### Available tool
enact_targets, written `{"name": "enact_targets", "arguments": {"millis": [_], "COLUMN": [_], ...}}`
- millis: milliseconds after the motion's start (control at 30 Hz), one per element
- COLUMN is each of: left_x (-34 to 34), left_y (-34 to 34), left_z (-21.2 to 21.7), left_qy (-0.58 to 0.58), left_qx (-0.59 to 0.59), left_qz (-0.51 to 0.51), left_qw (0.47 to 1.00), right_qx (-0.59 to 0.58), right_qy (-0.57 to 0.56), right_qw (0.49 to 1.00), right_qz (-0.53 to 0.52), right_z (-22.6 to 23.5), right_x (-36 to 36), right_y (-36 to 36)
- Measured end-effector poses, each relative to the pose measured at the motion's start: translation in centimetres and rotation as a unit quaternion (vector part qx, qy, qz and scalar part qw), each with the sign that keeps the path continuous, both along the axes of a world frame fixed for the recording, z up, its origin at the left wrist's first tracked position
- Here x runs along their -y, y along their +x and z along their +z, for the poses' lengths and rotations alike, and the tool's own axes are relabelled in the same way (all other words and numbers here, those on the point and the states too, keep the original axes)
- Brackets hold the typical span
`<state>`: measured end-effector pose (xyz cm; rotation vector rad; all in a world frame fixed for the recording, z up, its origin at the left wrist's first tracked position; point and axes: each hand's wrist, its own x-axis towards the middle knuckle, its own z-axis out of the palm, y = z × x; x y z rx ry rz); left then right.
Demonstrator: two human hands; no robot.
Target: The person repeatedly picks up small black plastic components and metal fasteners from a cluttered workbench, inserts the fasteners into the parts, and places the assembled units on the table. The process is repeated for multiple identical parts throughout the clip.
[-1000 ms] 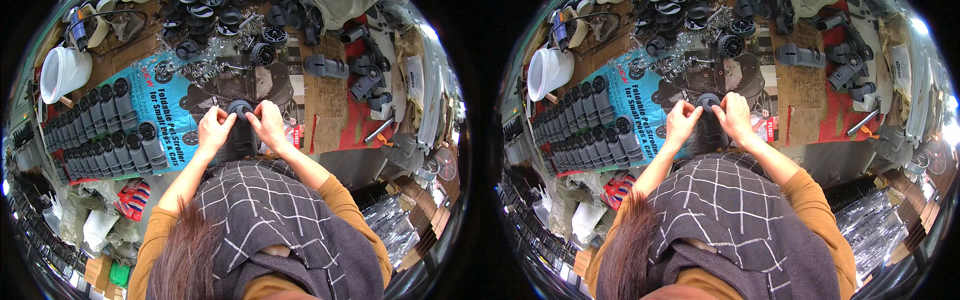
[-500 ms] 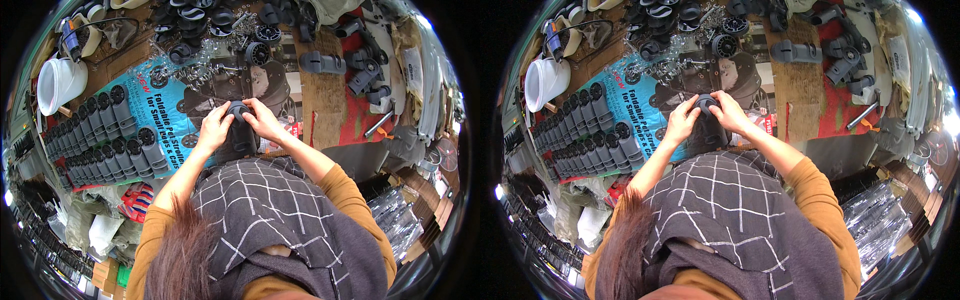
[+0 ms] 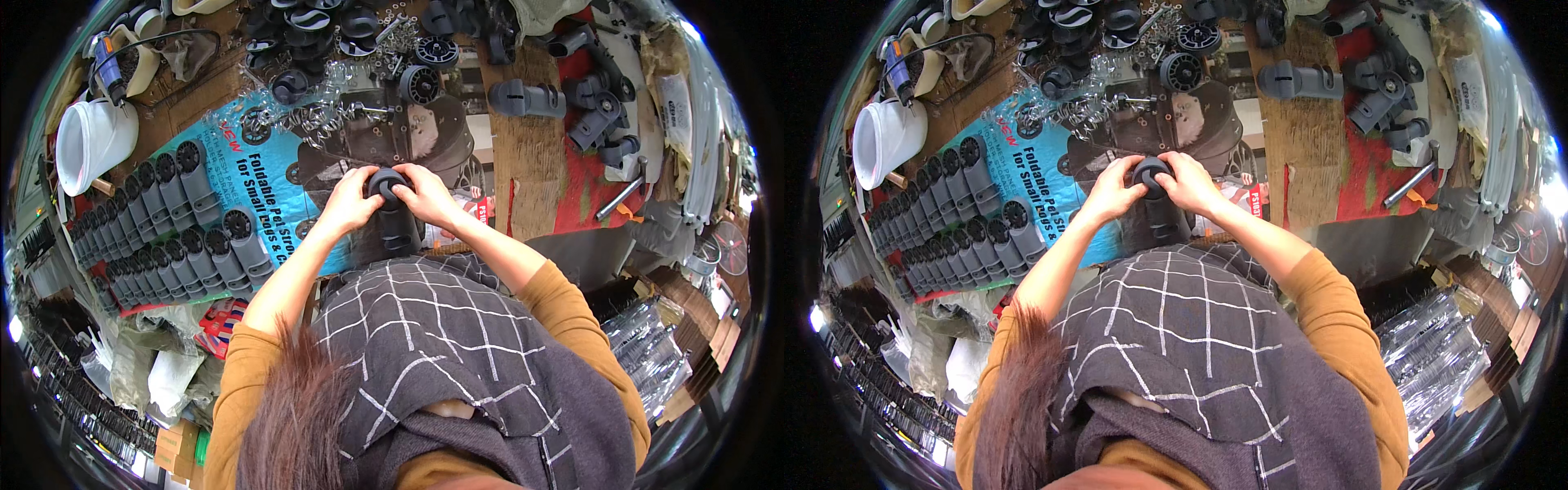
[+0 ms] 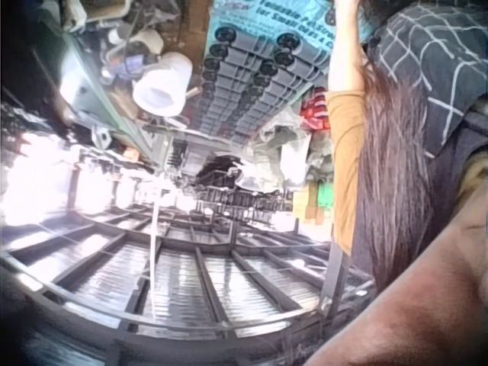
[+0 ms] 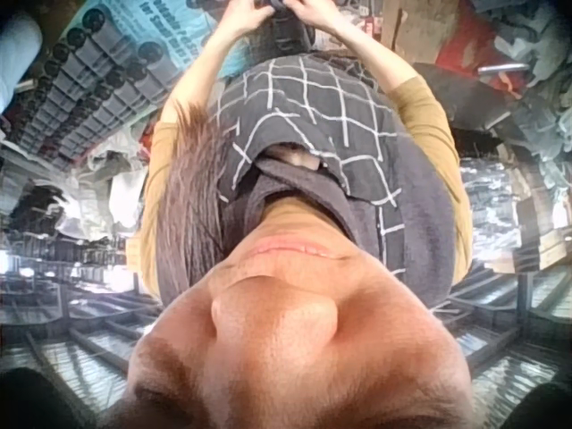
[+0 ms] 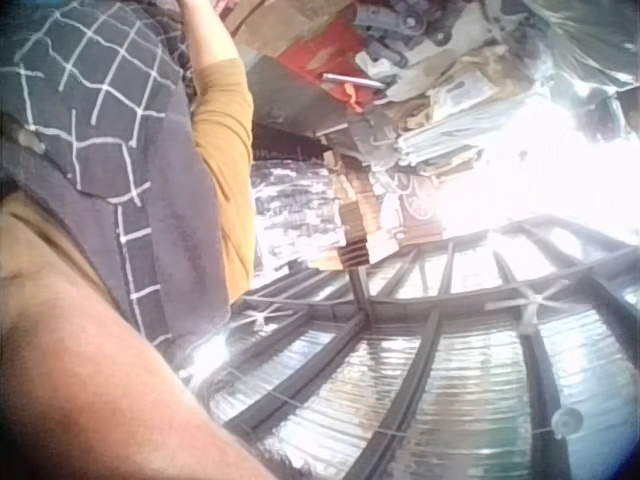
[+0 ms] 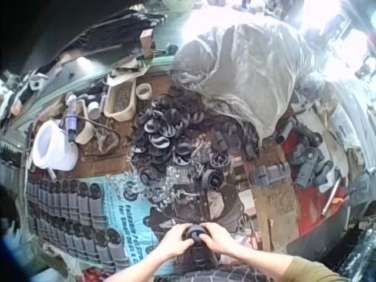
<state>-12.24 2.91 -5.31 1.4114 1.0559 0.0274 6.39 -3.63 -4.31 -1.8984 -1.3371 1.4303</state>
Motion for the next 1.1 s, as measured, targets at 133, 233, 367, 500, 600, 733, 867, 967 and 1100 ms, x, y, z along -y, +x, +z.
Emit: {"name": "enact_targets", "arguments": {"millis": [133, 233, 367, 500, 600, 733, 867, 967, 1100], "left_x": [-0.4, -0.2, 0.0, -1.3, -1.5, -1.9, -2.3, -2.5, -1.5], "left_y": [0.7, 1.1, 1.4, 1.4, 1.9, 2.5, 2.0, 2.1, 3.7], "left_z": [0.0, 0.7, 2.7, 5.3, 6.7, 7.7, 9.3, 10.0, 9.2], "left_qy": [0.053, 0.066, 0.156, 0.056, 0.086, 0.119, -0.077, -0.337, -0.186], "left_qx": [-0.024, -0.062, -0.118, 0.059, 0.196, 0.177, 0.238, 0.328, 0.34], "left_qz": [-0.025, -0.018, 0.025, 0.259, 0.29, 0.285, 0.296, 0.335, 0.434], "left_qw": [0.998, 0.996, 0.98, 0.962, 0.933, 0.935, 0.922, 0.817, 0.813], "right_qx": [-0.02, -0.042, -0.004, -0.029, -0.259, -0.284, -0.241, -0.194, -0.19], "right_qy": [-0.045, -0.092, -0.073, -0.08, -0.061, -0.038, 0.009, 0.023, 0.045], "right_qw": [0.998, 0.994, 0.991, 0.995, 0.947, 0.944, 0.958, 0.971, 0.968], "right_qz": [-0.036, -0.048, -0.108, -0.045, -0.179, -0.166, -0.156, -0.14, -0.16], "right_z": [-0.2, -0.1, 2.4, 7.4, 9.5, 10.6, 11.3, 11.6, 11.7], "right_x": [-0.4, -0.9, -1.0, 0.4, 0.1, -0.1, 0.4, 0.4, 0.4], "right_y": [-0.2, -0.1, -0.7, -1.4, -2.8, -3.3, -2.9, -2.8, -3.4]}}
